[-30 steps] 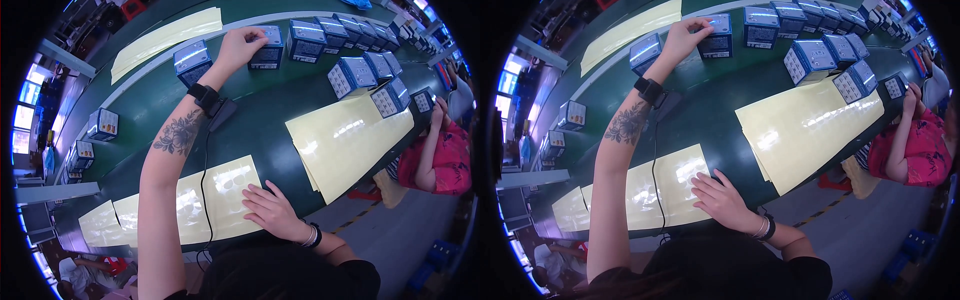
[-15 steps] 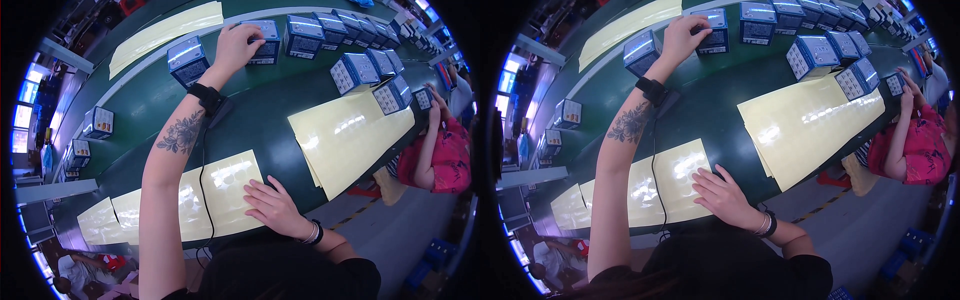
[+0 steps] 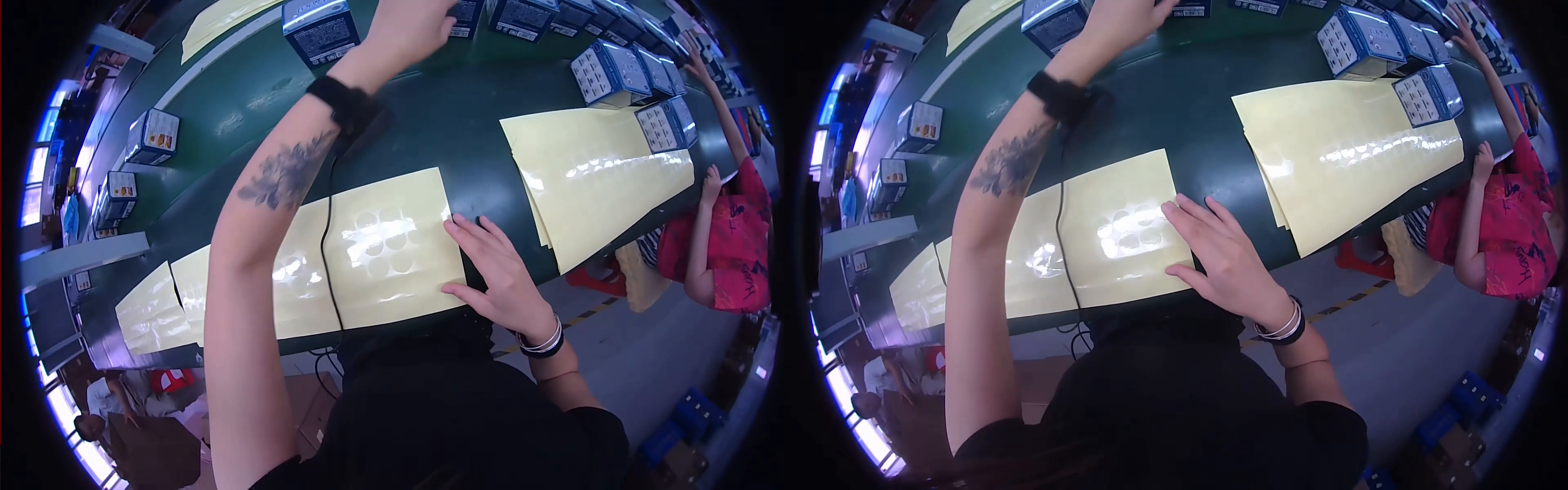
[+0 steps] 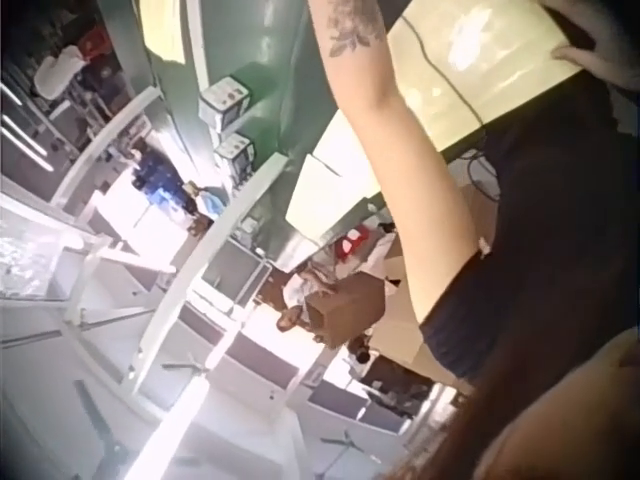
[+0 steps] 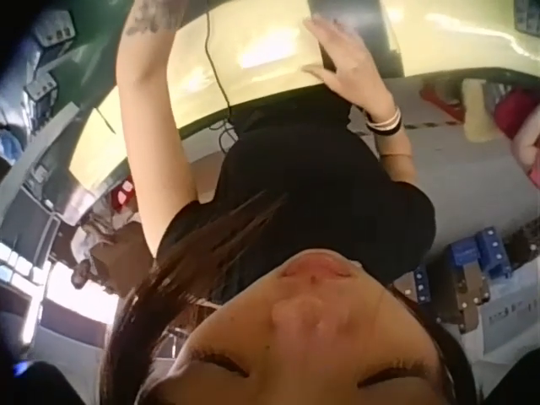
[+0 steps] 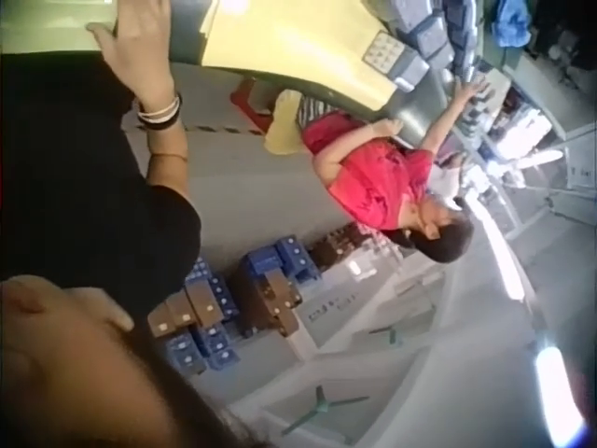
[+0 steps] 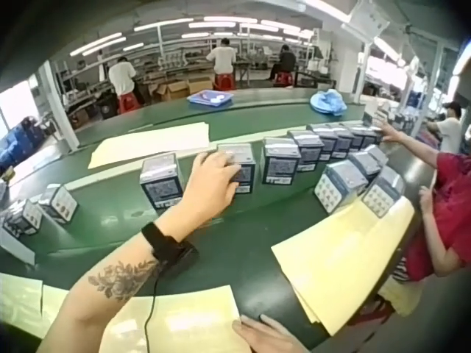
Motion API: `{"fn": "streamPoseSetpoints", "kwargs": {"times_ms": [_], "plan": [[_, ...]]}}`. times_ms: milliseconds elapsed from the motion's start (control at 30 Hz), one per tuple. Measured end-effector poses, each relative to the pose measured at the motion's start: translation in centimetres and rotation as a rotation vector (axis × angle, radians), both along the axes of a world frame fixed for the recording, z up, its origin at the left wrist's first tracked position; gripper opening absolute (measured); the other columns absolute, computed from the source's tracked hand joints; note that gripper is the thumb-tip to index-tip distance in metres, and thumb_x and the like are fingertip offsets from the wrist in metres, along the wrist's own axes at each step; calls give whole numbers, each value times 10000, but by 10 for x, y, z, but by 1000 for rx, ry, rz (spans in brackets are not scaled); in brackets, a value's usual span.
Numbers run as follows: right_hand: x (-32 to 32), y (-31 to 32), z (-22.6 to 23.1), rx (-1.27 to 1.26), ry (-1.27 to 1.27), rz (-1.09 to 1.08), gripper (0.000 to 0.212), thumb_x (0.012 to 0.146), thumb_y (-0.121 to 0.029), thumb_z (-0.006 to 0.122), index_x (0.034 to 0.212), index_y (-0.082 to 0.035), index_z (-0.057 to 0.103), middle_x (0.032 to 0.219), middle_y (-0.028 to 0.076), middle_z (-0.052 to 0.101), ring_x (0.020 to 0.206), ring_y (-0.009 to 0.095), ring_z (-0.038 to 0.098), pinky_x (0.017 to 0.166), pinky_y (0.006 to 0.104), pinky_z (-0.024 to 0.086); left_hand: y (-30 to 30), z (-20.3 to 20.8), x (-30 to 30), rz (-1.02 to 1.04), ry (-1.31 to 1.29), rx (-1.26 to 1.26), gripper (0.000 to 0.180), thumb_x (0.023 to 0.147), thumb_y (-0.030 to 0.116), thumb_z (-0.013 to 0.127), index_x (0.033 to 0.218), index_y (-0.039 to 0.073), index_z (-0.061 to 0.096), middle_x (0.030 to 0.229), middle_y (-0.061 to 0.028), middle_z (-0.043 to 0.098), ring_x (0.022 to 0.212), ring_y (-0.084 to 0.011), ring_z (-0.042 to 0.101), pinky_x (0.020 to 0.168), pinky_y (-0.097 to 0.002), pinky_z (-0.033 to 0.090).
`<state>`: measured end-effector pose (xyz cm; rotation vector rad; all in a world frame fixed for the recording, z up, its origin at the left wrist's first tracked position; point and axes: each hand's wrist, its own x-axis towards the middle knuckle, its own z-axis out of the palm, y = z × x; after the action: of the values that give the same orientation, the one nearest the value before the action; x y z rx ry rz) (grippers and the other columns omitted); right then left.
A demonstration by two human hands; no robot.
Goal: The person peels circular stickers from a sheet by hand and applies them to the top of boxes on a conveyor belt, repeating the process as the boxes move along the line.
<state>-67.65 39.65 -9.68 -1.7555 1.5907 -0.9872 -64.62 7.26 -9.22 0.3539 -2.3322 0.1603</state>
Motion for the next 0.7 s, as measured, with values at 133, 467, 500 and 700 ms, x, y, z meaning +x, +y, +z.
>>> {"fn": "streamPoseSetpoints", "kwargs": {"times_ms": [133,467,500,700], "plan": [[-9,5,-16,11,139,9,607,774,-175,793,1299,9,553,1282,134,629,1287,322,526,1098,512,356,120,21,75,-108,-424,386,259,820,182,708,1060,84,694,1217,-114,619,1160,-277,569,1079,-503,362],[-8,5,-22,-64,267,34,322,787,-207,777,1062,-52,718,1252,105,652,1265,285,548,1093,506,361,265,-27,159,37,-163,802,197,781,25,731,977,11,708,1142,-109,691,1194,-305,607,1063,-490,436],[-9,5,-22,-65,267,37,322,787,-207,777,1062,-52,718,1252,105,652,1265,285,548,1093,506,361,266,-30,159,29,-138,791,176,784,14,719,960,5,705,1141,-106,692,1184,-308,613,1071,-489,429],[-14,3,-21,-50,243,28,333,787,-213,777,1069,-48,713,1245,102,656,1268,287,545,1093,507,360,258,-26,156,-17,-83,800,142,786,14,719,927,24,713,1115,-102,703,1152,-305,633,1074,-499,426]]}}
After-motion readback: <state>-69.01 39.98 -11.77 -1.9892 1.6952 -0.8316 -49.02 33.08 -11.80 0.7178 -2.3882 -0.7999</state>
